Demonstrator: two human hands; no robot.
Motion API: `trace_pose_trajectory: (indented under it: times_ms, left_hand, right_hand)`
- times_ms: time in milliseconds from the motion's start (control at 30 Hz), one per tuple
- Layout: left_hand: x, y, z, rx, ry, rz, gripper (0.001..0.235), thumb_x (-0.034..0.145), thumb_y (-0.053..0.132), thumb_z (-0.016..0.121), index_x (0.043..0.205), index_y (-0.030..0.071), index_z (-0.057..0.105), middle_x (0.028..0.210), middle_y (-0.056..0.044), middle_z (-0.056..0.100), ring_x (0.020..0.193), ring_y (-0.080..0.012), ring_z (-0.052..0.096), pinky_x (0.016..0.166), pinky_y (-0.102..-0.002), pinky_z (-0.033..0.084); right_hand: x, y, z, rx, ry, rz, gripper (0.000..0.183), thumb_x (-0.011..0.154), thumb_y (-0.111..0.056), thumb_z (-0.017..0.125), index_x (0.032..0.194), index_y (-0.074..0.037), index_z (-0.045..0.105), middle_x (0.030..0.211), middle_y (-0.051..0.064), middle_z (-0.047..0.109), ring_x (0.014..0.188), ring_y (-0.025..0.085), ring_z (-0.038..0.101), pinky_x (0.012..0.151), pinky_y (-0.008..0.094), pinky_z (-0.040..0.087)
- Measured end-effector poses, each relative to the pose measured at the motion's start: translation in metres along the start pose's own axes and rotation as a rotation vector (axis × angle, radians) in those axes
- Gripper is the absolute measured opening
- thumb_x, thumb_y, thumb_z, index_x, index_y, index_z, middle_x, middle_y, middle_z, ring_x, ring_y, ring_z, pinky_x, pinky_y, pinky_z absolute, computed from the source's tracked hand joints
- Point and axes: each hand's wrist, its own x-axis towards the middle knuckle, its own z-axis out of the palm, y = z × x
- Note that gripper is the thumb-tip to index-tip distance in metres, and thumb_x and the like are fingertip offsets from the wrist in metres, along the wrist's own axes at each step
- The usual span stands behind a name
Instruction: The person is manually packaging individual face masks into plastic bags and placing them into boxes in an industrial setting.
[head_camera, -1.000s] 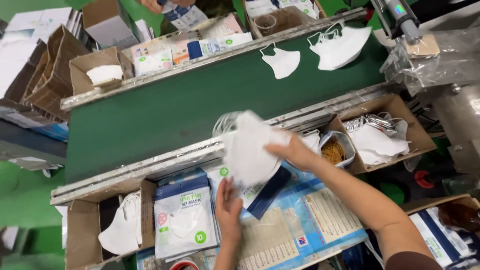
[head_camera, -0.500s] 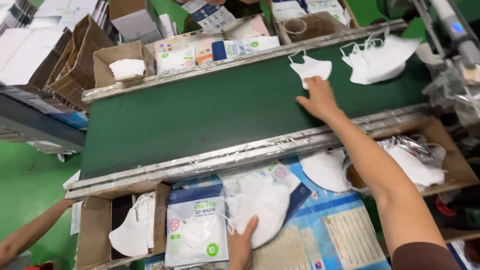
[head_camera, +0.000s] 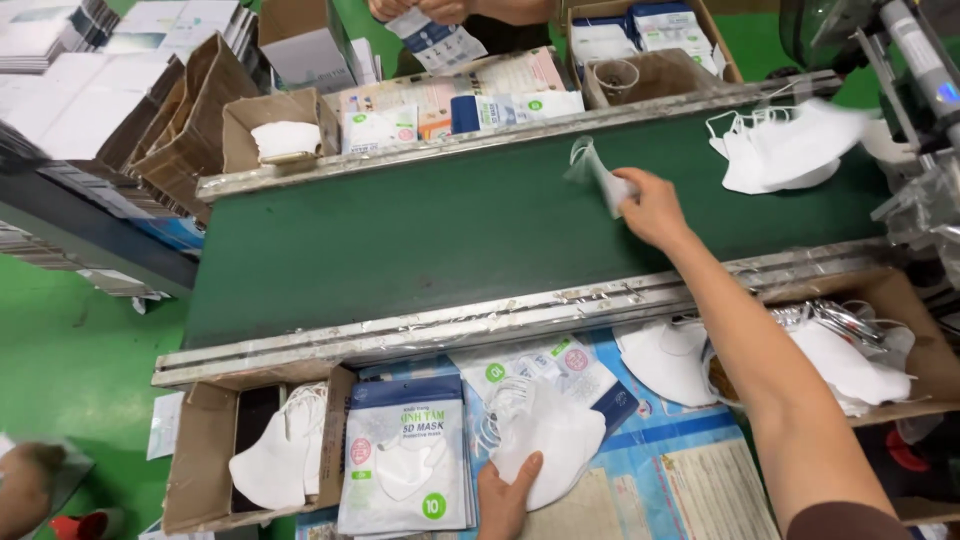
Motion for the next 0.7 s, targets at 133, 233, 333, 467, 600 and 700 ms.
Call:
trace_pose_trajectory:
  times_ms: [133, 233, 333, 467, 600, 700]
  left_hand:
    - [-0.003, 0.01, -0.003, 0.222, 0.011, 0.044, 0.041, 0.08, 0.022, 0.082, 0.111, -0.004, 0.073, 0.102, -0.013, 0.081, 0.089, -0.0197, 0.076, 0.082, -0.033, 0.06]
    - [-0.006, 0.005, -0.01, 0.276, 0.004, -0.064, 0.044, 0.083, 0.025, 0.081, 0.114, -0.004, 0.071, 0.109, -0.015, 0.079, 0.096, -0.0228, 0.075, 0.086, -0.035, 0.057]
    - [-0.019, -0.009, -0.017, 0.141, -0.036, -0.032, 0.039, 0.088, 0.018, 0.072, 0.119, -0.004, 0.068, 0.114, -0.013, 0.076, 0.1, -0.0194, 0.072, 0.087, -0.035, 0.057]
    - [-0.032, -0.024, -0.029, 0.09, -0.157, 0.05, 0.037, 0.101, 0.023, 0.065, 0.124, -0.005, 0.07, 0.12, -0.012, 0.077, 0.106, -0.0151, 0.068, 0.095, -0.03, 0.053]
    - [-0.045, 0.0, -0.027, 0.085, -0.268, -0.137, 0.042, 0.103, 0.03, 0.063, 0.117, -0.008, 0.073, 0.108, -0.01, 0.075, 0.093, -0.0136, 0.066, 0.084, -0.03, 0.053]
    - [-0.064, 0.033, -0.017, 0.184, -0.306, -0.145, 0.045, 0.09, 0.024, 0.076, 0.123, -0.005, 0.063, 0.107, -0.007, 0.075, 0.091, -0.0129, 0.071, 0.082, -0.032, 0.058]
  right_hand:
    - [-0.13, -0.074, -0.034, 1.24, -0.315, 0.257, 0.062, 0.082, 0.003, 0.062, 0.143, -0.003, 0.05, 0.107, 0.016, 0.072, 0.084, 0.023, 0.076, 0.076, 0.039, 0.065]
    - [-0.243, -0.092, -0.025, 1.39, -0.542, 0.495, 0.054, 0.085, 0.002, 0.065, 0.138, 0.004, 0.054, 0.109, 0.018, 0.074, 0.086, 0.025, 0.076, 0.08, 0.038, 0.063]
    - [-0.325, -0.09, 0.007, 1.223, -0.578, 0.611, 0.052, 0.087, 0.001, 0.068, 0.137, 0.008, 0.057, 0.108, 0.016, 0.075, 0.087, 0.022, 0.076, 0.083, 0.033, 0.061]
    - [-0.372, -0.086, 0.029, 1.083, -0.58, 0.594, 0.051, 0.089, -0.002, 0.069, 0.138, 0.007, 0.058, 0.11, 0.012, 0.075, 0.086, 0.016, 0.072, 0.079, 0.029, 0.059]
    - [-0.382, -0.103, 0.024, 0.927, -0.565, 0.596, 0.055, 0.087, -0.005, 0.068, 0.14, 0.001, 0.054, 0.11, 0.01, 0.074, 0.087, 0.015, 0.073, 0.076, 0.029, 0.06]
    - [-0.398, -0.101, 0.019, 0.595, -0.526, 0.392, 0.049, 0.091, -0.012, 0.072, 0.137, -0.002, 0.058, 0.118, 0.016, 0.071, 0.101, 0.021, 0.07, 0.087, 0.035, 0.058]
